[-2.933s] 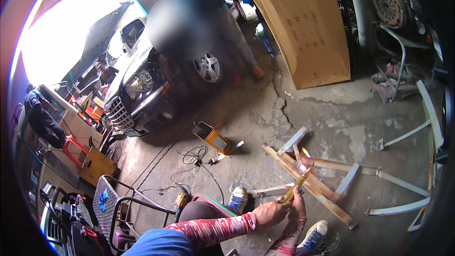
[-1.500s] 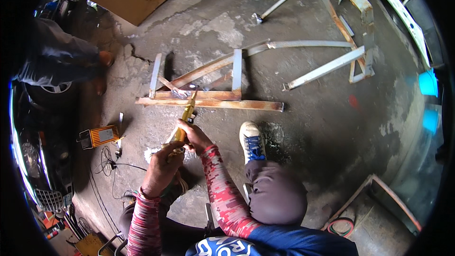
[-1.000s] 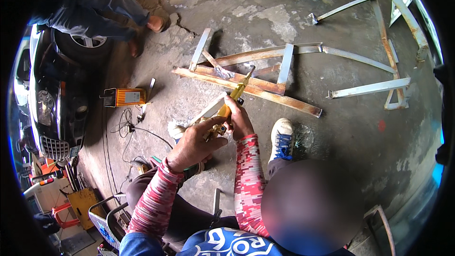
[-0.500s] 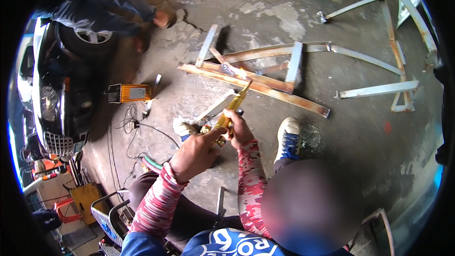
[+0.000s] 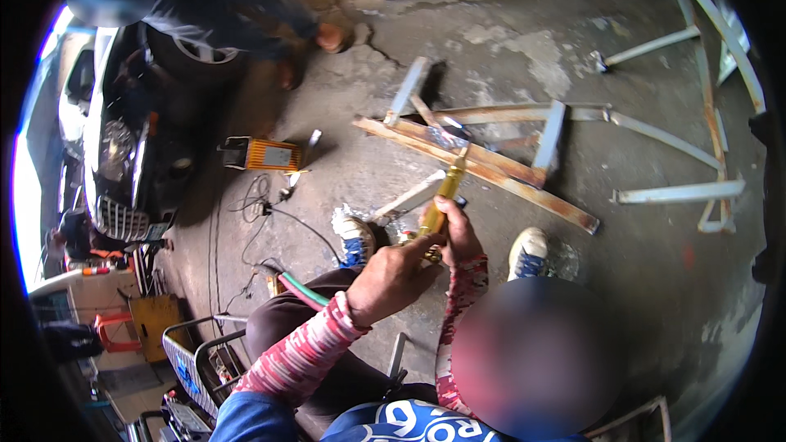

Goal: The person uses a welding torch to join metal frame pieces on the floor. They repeatedly ignite the torch, weld along seams, and reposition the frame components while seated.

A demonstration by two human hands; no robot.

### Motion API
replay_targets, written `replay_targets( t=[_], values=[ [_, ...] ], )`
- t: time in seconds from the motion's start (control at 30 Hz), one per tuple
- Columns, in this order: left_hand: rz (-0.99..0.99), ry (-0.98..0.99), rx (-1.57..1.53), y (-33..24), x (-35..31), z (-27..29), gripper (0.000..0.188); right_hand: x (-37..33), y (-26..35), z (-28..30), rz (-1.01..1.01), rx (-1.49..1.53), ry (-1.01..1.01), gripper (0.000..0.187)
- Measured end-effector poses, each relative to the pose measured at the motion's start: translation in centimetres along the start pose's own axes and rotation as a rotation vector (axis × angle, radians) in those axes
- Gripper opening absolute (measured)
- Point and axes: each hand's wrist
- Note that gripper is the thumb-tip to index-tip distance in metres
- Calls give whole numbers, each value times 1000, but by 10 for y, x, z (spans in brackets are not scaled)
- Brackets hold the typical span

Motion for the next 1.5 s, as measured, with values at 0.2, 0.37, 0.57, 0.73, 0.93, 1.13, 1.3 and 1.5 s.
replay_targets(
  t=[0.2, 0.37, 0.57, 0.73, 0.93, 1.13, 1.3, 1.5],
  values=[
    [-140, -81, 112, 9, 4, 1, 47, -1, 12, -16, -12, 156, -51, 32],
    [-74, 6, 11, 2, 5, 25, 47, -3, 32, -26, 107, -86, -196, 36],
    [165, 171, -313, 0, 4, 5, 48, -1, 16, 2, 70, 25, -111, 33],
    [35, 54, 50, 2, 17, -10, 39, 6, -2, 5, 14, 113, -139, 39],
    [-6, -33, 93, 17, 21, -18, 38, 4, -5, -6, 9, 62, -188, 43],
    [-11, -39, 124, 25, 21, -20, 37, 9, -11, -5, -8, 9, -196, 52],
    [-3, -58, 146, 21, 24, -23, 34, 15, -17, 0, 35, -42, -159, 61],
    [5, -59, 166, 23, 27, -27, 34, 17, -19, 6, 14, -23, -131, 66]
  ],
)
Point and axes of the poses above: each hand's wrist, its own x-axis towards the middle knuckle, its own z-axis out of the back of the hand, y = z × x, and after that the axes turned 4 degrees about -x, right-handed
